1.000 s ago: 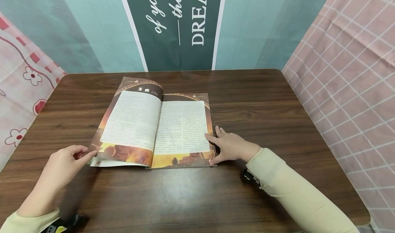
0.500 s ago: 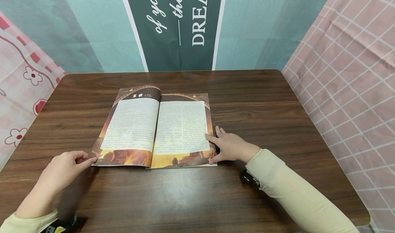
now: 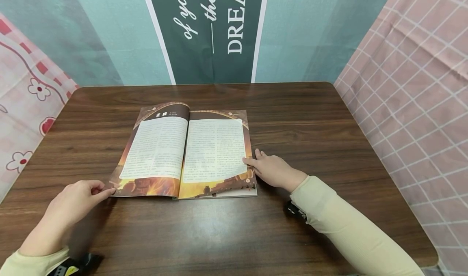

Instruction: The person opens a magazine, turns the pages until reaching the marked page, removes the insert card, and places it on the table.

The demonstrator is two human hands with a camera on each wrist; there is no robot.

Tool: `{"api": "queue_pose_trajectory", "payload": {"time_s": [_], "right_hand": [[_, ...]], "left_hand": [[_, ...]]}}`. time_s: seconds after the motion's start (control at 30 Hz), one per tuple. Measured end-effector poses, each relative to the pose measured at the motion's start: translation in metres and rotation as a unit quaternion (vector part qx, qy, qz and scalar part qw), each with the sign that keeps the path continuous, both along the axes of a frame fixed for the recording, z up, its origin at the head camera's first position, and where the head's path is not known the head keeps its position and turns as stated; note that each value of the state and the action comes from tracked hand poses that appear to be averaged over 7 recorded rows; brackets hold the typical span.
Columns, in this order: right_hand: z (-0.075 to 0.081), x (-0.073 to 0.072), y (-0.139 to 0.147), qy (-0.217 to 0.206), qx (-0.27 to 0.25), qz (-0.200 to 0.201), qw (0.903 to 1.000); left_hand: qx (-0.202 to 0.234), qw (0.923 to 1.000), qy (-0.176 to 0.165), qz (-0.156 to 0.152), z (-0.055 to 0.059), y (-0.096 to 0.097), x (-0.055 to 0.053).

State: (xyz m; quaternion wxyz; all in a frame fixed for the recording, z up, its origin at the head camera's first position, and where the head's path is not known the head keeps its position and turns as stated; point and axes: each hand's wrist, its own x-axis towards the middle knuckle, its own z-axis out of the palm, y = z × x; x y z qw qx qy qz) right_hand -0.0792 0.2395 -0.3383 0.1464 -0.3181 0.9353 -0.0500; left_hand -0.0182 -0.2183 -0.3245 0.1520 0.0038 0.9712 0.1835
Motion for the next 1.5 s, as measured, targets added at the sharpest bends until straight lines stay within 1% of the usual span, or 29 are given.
{"api": "queue_pose_trajectory", "payload": {"time_s": [0.2,0.33,0.4,0.47,0.6,0.73,0.87,0.97,1.03,1.1,1.2,1.43,1.5], "right_hand": [[0.001,0.0,-0.002,0.001,-0.002,-0.003,1.0],[0.002,-0.001,-0.003,-0.007,-0.004,-0.01,0.9999],[0.003,-0.002,-0.003,-0.018,-0.004,-0.02,0.9996],[0.003,-0.004,-0.004,-0.03,-0.005,-0.032,0.999],[0.005,-0.007,-0.006,-0.045,-0.021,-0.051,0.9975],[0.005,-0.007,-0.007,-0.04,-0.04,-0.062,0.9965],[0.003,-0.009,-0.007,-0.029,-0.042,-0.062,0.9968],[0.002,-0.011,-0.007,-0.029,-0.047,-0.068,0.9961],[0.002,-0.012,-0.008,-0.032,-0.054,-0.074,0.9952],[0.003,-0.013,-0.009,-0.037,-0.059,-0.081,0.9943],[0.002,-0.013,-0.011,-0.04,-0.062,-0.083,0.9938],[0.003,-0.013,-0.013,-0.035,-0.05,-0.095,0.9937],[0.003,-0.013,-0.014,-0.031,-0.045,-0.098,0.9937]], "left_hand": [[-0.009,0.9999,-0.009,0.003,0.002,-0.001,-0.001],[-0.029,0.9995,-0.008,0.007,0.004,-0.002,-0.004],[-0.04,0.9992,-0.001,0.01,0.006,0.0,-0.006],[-0.043,0.9989,0.015,0.01,0.009,0.003,-0.008],[-0.029,0.9986,0.045,0.002,0.015,0.018,-0.015],[-0.007,0.9972,0.072,-0.016,0.022,0.038,-0.022],[0.023,0.9932,0.103,-0.048,0.026,0.064,-0.029],[0.06,0.986,0.131,-0.085,0.027,0.088,-0.035],[0.092,0.9802,0.141,-0.105,0.028,0.106,-0.04],[0.12,0.9742,0.147,-0.122,0.029,0.124,-0.045],[0.151,0.968,0.147,-0.136,0.029,0.147,-0.049],[0.175,0.9571,0.161,-0.166,0.02,0.193,-0.053],[0.18,0.9554,0.162,-0.169,0.018,0.204,-0.053]]}}
